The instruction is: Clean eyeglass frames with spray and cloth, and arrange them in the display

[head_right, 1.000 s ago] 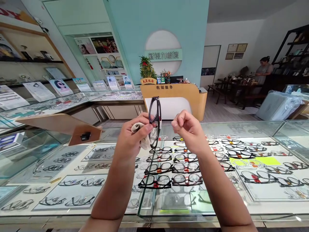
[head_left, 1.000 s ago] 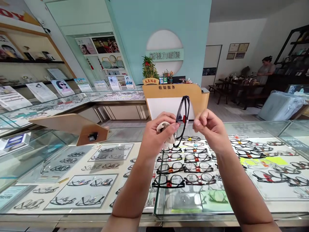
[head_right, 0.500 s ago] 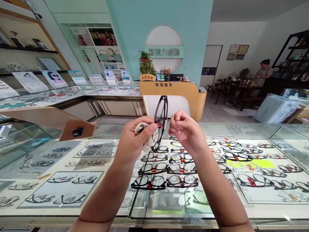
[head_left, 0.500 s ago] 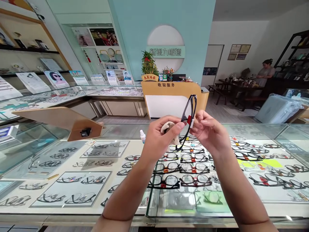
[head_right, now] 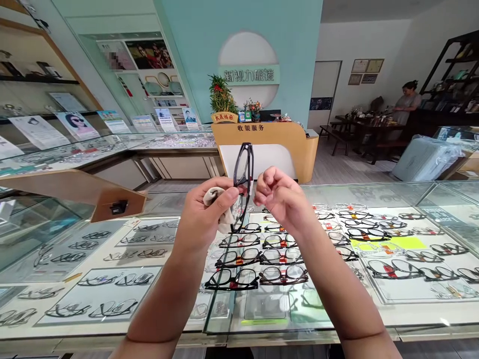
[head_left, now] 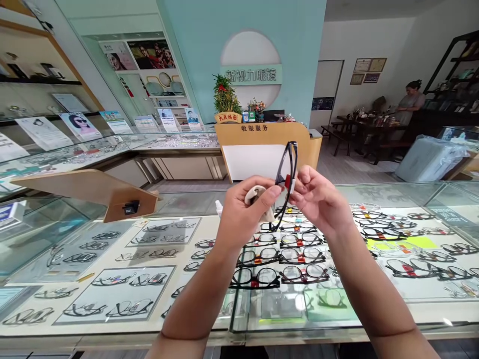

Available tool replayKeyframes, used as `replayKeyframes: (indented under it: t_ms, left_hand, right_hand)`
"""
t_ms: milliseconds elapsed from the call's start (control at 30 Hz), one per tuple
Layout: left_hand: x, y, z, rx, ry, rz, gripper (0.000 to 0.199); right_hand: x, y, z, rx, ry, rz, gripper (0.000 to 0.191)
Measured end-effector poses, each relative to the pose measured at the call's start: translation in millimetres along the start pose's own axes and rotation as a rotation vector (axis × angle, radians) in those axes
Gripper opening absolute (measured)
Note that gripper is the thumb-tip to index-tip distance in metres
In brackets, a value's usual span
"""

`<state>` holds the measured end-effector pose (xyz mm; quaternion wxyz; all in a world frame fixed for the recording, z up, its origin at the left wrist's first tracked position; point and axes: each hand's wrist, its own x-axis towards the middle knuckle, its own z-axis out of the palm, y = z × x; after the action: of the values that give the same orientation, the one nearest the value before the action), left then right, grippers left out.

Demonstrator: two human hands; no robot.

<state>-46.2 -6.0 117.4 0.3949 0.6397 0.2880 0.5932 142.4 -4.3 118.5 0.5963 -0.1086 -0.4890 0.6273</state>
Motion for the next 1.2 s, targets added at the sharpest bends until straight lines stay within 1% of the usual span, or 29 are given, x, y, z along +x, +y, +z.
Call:
replayKeyframes:
  t_ms: [67,200,400,600,833,1033,1200]
  left_hand:
    - [0,1,-2.0,0.007,0.008,0.008,0.032]
    - [0,4,-6.2,0.045,0.017,0.029,0.032]
    - [3,11,-17.0,0.170,-0.110,0.033,0.028]
    - [3,13,-27.0,0.225,-0.129,0.059,0.023]
    - [3,22,-26.2,0.225,-0.189,0.093,0.019]
    - [4,23,-27.2,0.242,-0.243,0.096,0.018]
    - [5,24,-28.3,0.238,-0.247,0.077,0.021]
  right_hand:
    - [-1,2,0,-0.046,-0.001,-0.038,0.030]
    - [-2,3,-2,-0.140,-0.021,-0.096,0.031]
    - [-3,3,-6,-0.239,-0.048,-0.162,0.035]
    - [-3,3,-11,-0.271,-0.044,-0.227,0.033]
    - [-2,6,-15,-0.289,-0.008,-0.237,0.031]
    - [-3,7,-16,-0.330,-0.024,-0.206,0.027]
    - [-2,9,-16,-0.323,0.005,-0.196,0.029]
